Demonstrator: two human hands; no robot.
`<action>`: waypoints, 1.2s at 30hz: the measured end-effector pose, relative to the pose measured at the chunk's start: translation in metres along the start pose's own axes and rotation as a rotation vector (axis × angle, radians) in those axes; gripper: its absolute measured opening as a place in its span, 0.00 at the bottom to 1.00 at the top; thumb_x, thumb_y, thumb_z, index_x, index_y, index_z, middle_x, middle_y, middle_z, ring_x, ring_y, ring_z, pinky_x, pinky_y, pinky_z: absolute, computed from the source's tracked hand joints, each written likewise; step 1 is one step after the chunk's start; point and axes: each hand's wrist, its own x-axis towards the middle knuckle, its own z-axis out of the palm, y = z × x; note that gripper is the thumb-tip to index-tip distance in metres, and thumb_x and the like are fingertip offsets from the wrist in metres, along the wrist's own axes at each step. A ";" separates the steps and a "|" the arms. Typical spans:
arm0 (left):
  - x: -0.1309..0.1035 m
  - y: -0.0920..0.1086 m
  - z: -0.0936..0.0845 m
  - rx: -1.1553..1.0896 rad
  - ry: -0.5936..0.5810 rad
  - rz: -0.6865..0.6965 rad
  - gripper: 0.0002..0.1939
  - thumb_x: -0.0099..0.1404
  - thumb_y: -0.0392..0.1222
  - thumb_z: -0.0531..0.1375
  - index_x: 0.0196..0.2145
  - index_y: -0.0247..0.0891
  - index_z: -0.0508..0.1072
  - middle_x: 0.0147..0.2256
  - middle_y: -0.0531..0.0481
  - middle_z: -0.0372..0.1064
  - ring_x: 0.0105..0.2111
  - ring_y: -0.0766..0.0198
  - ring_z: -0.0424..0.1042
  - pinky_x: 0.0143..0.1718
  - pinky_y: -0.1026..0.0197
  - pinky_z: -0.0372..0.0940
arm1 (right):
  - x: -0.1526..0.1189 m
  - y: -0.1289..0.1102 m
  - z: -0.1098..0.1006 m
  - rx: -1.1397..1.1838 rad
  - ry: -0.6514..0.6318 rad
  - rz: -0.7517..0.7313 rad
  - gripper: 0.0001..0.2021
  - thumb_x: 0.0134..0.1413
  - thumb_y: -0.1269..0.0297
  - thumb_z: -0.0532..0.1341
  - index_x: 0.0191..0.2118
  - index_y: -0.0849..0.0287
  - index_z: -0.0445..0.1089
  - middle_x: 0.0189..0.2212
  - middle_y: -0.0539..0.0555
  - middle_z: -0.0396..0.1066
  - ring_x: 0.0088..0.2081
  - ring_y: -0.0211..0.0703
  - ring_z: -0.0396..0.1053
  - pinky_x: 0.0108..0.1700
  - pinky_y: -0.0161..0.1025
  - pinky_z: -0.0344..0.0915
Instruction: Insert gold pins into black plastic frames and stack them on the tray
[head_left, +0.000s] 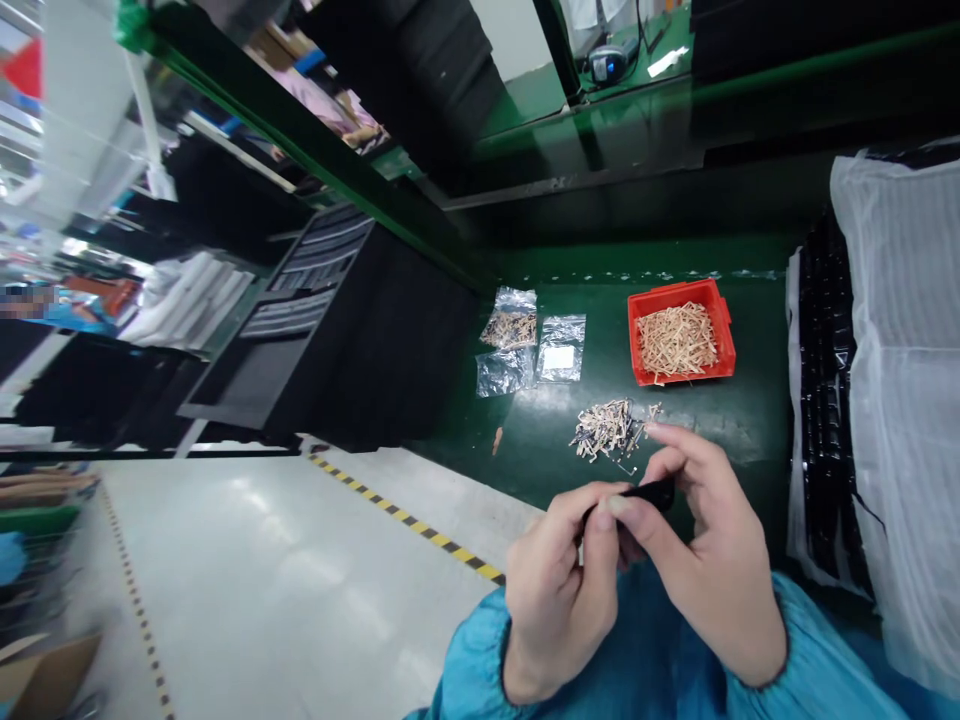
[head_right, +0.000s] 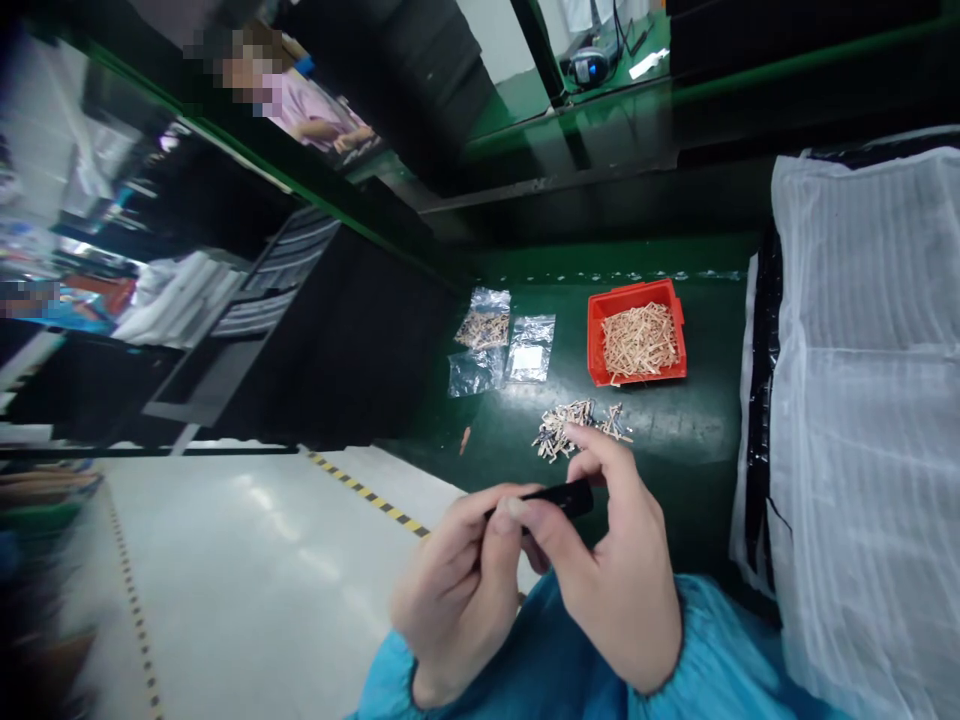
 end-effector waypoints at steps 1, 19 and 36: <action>-0.001 0.000 0.002 -0.024 0.021 0.015 0.10 0.76 0.33 0.59 0.44 0.45 0.78 0.26 0.61 0.78 0.20 0.72 0.76 0.25 0.73 0.71 | 0.001 0.000 0.002 0.053 0.001 0.000 0.19 0.68 0.56 0.66 0.61 0.43 0.68 0.36 0.47 0.73 0.36 0.38 0.77 0.41 0.35 0.78; 0.002 -0.019 -0.012 0.086 0.018 0.496 0.14 0.75 0.30 0.60 0.53 0.39 0.79 0.39 0.49 0.85 0.33 0.62 0.85 0.36 0.62 0.80 | 0.008 0.006 -0.009 0.083 0.022 -0.404 0.12 0.64 0.84 0.61 0.41 0.57 0.73 0.34 0.50 0.78 0.40 0.36 0.79 0.42 0.33 0.77; 0.003 -0.003 -0.025 0.272 0.067 0.866 0.05 0.69 0.25 0.64 0.37 0.27 0.80 0.55 0.38 0.80 0.45 0.56 0.84 0.36 0.57 0.81 | 0.003 0.009 -0.014 -0.121 0.194 -0.714 0.06 0.70 0.74 0.63 0.42 0.60 0.77 0.42 0.56 0.81 0.48 0.47 0.81 0.45 0.48 0.81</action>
